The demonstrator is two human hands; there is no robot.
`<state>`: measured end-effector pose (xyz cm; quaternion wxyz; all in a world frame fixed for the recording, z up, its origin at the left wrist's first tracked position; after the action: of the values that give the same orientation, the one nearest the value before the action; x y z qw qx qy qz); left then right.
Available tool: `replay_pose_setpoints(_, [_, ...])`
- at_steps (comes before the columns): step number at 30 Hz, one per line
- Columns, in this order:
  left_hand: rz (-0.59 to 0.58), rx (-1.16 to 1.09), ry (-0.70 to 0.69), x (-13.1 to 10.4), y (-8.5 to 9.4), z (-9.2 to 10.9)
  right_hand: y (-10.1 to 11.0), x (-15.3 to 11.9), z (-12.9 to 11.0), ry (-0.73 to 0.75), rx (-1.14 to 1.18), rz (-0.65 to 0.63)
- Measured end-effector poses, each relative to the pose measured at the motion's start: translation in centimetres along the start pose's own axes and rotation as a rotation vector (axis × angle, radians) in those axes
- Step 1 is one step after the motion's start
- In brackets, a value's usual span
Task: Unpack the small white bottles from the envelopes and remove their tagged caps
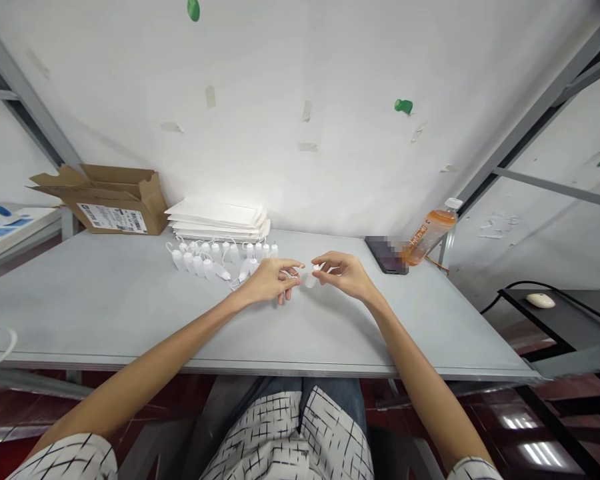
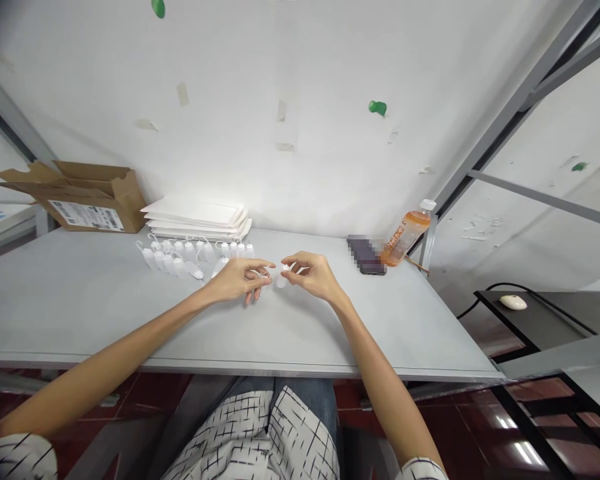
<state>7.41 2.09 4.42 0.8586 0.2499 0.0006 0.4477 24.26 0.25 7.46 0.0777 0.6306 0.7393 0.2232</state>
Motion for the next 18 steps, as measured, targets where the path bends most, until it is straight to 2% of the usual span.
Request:
replay_pose_setpoints(6, [0.005, 0.047, 0.008, 0.1, 0.4, 0.5, 2.1, 0.2, 1.0, -0.009, 0.013, 0.171])
replay_pose_setpoints(10, [0.058, 0.124, 0.021, 0.3, 1.6, 0.8, 1.4, 0.4, 1.9, 0.003, -0.105, 0.158])
replay_pose_setpoints(12, [0.106, 0.192, -0.062, 0.4, 2.6, 1.5, 0.5, 0.5, 2.0, 0.052, -0.187, 0.128])
replay_pose_setpoints(16, [0.251, 0.337, -0.312, 0.6, 5.0, 3.1, -1.1, 0.7, 2.2, 0.084, -0.258, 0.065])
replay_pose_setpoints(18, [0.307, 0.378, -0.344, 0.6, 6.2, 3.2, -1.6, 0.9, 2.3, 0.069, -0.247, 0.045])
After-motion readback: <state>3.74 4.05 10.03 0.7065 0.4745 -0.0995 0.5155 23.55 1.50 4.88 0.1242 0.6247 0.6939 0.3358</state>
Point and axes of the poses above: each hand's wrist, its own x-axis towards the middle knuckle, its own y-axis out of the back of the hand, z = x × y, the point moved 6 cm from there along x, towards the middle knuckle, and after that the axes turned 10 degrees about -y, right-handed, at the moved point
